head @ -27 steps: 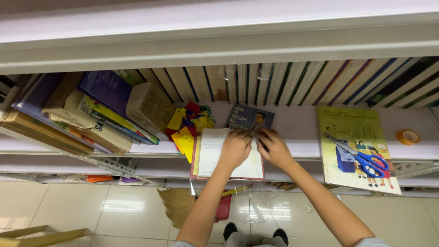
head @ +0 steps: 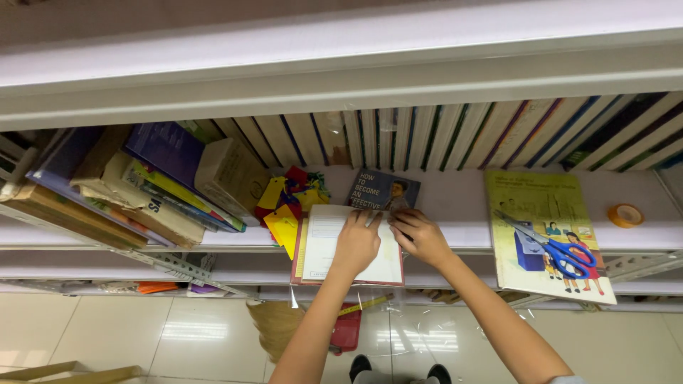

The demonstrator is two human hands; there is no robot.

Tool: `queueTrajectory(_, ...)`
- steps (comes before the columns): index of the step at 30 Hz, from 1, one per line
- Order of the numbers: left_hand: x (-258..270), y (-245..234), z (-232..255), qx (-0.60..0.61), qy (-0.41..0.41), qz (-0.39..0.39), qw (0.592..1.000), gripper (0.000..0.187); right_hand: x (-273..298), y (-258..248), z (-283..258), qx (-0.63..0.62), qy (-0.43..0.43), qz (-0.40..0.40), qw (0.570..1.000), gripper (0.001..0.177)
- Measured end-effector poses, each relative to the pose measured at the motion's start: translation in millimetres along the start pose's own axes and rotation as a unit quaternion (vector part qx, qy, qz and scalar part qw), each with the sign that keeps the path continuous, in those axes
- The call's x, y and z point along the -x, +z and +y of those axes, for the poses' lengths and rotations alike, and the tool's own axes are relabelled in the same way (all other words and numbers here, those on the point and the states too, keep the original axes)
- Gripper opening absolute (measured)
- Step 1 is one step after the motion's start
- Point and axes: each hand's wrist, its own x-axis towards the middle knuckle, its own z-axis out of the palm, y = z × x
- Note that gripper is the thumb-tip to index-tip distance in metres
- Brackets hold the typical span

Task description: The person uses scissors to cut a plastic wrapper off a book and then cuts a piece of tape from a roll. The person handles the book and the tape roll while performing the cutting actions.

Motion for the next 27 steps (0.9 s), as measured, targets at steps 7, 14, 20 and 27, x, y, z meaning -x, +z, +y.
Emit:
queueTrajectory(7, 0.2, 1.1, -2.5, 0.004, -0.011, -0.007, 1.000, 0.044, -0.4, 0.4, -4.5, 0.052, 0.016, -0.024, 0.998, 0.020)
queueTrajectory(14, 0.8, 4.7, -5.1, 0.004, -0.005, -0.018, 1.000, 0.040, 5.6, 6.3, -0.3, 0.051, 0.002, 0.007, 0.999, 0.017)
queueTrajectory(20, -0.2, -2.4, 1.3, 0.021, -0.020, -0.003, 1.000, 0.039, -0.1, 0.5, -8.2, 0.059, -0.002, 0.015, 0.998, 0.016)
queueTrajectory(27, 0.5, -6.3, 3.9, 0.034, -0.026, 0.012, 0.999, 0.038, -2.3, -0.7, -7.6, 0.055, 0.002, -0.010, 0.998, 0.020)
